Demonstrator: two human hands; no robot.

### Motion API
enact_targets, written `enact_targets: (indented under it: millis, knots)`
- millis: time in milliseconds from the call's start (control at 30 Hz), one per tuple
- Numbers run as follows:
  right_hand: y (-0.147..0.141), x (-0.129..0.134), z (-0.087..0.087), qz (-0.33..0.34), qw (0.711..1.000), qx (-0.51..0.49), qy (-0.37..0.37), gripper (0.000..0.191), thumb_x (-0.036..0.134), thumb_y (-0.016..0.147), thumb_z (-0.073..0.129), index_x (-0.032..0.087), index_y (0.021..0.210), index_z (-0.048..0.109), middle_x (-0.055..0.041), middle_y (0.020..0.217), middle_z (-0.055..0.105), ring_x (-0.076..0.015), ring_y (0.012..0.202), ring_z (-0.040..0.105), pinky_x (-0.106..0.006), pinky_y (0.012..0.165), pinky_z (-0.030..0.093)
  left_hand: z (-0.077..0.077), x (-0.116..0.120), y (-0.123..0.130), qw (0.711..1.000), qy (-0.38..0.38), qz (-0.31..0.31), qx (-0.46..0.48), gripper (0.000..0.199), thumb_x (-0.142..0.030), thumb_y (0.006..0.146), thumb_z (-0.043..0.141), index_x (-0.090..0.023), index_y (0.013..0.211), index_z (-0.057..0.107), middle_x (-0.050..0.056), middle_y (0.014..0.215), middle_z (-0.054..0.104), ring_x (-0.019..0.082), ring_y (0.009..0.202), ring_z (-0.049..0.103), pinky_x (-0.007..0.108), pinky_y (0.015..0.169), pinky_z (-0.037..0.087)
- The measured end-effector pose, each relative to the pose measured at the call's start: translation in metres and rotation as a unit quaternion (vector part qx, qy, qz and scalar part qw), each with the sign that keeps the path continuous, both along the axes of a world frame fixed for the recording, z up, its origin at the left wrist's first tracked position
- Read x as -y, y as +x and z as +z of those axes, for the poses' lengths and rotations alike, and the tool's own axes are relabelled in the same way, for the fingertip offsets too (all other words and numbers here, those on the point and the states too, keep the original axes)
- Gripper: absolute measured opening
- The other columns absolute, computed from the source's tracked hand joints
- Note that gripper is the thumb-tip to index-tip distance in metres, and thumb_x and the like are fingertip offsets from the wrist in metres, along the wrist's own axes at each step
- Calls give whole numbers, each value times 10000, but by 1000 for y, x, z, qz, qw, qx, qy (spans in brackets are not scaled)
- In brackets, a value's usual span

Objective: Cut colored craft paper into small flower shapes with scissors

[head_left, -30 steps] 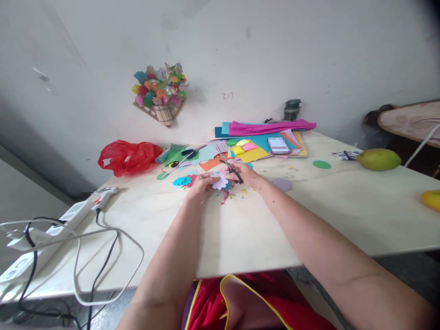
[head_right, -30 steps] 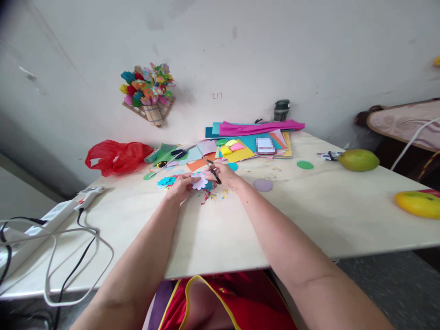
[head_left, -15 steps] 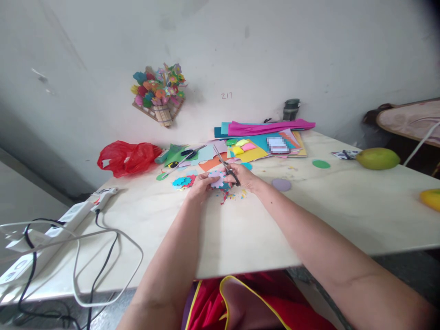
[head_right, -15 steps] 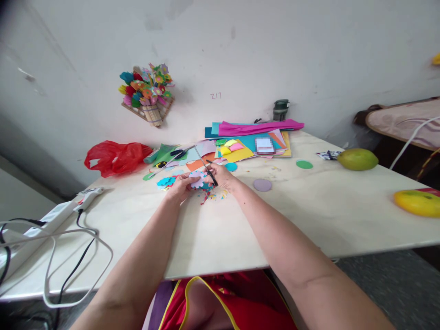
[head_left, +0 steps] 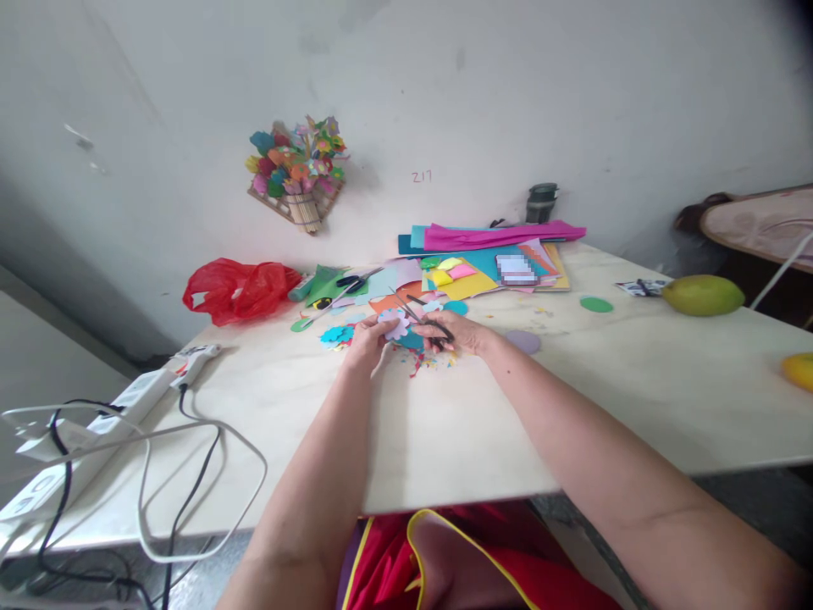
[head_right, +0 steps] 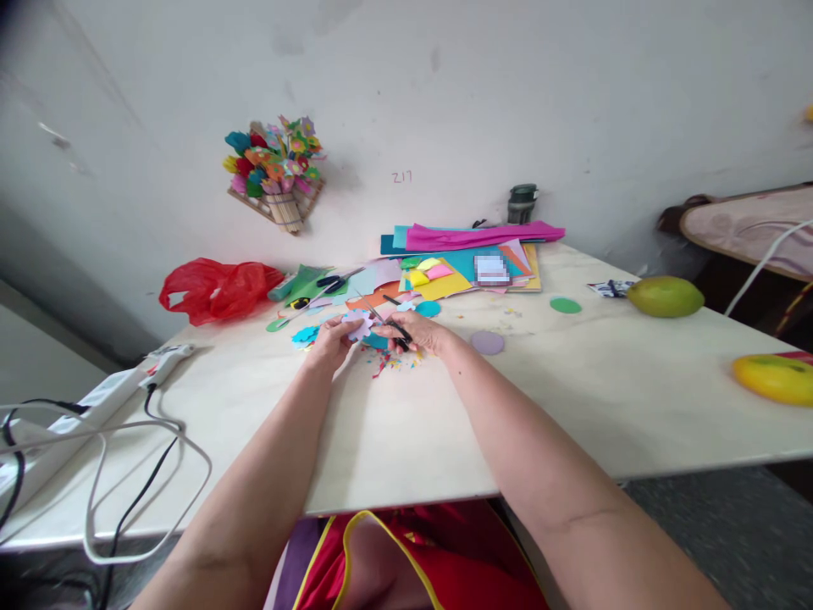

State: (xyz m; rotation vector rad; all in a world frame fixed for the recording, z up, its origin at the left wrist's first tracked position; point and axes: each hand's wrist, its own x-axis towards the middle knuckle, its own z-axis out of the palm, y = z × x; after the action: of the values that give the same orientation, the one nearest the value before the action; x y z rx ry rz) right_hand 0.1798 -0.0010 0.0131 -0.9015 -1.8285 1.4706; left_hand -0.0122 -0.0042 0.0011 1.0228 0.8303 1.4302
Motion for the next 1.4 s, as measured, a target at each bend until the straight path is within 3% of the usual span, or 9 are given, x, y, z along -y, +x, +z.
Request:
enact_targets:
  millis: [100, 433, 667, 1400]
  knots:
    - [1, 0, 0, 13, 1000, 22, 18, 328, 435, 831, 629, 131, 740, 543, -7, 582, 624, -19, 344, 383, -154, 315, 272, -1, -2, -1, 1000, -4, 1, 12, 219, -193, 477, 833, -117, 627, 692, 30, 622, 677, 103, 525, 585, 223, 550, 467]
    - [-1, -4, -5, 23, 999, 29, 19, 361, 490, 814, 627, 147, 746, 539, -5, 581, 617, -46, 375, 428, -178, 327, 275, -1, -2, 0, 999, -17, 14, 27, 238, -176, 466, 835, -104, 639, 689, 41, 629, 680, 109, 526, 597, 225, 550, 475]
    - [-3, 5, 3, 15, 999, 28, 34, 346, 445, 838, 607, 148, 688, 511, 4, 545, 588, -42, 376, 421, -175, 329, 258, -1, -1, 2, 1000, -10, 9, 25, 227, -183, 473, 831, -114, 629, 683, 36, 623, 682, 109, 523, 594, 224, 543, 473]
    - [-7, 4, 1, 1, 1000, 1, -13, 318, 431, 793, 649, 154, 720, 513, 28, 523, 545, -46, 364, 445, -151, 286, 206, -2, -2, 1, 1000, -13, 19, 18, 217, -192, 477, 824, -121, 634, 692, 40, 637, 689, 117, 529, 592, 241, 555, 467]
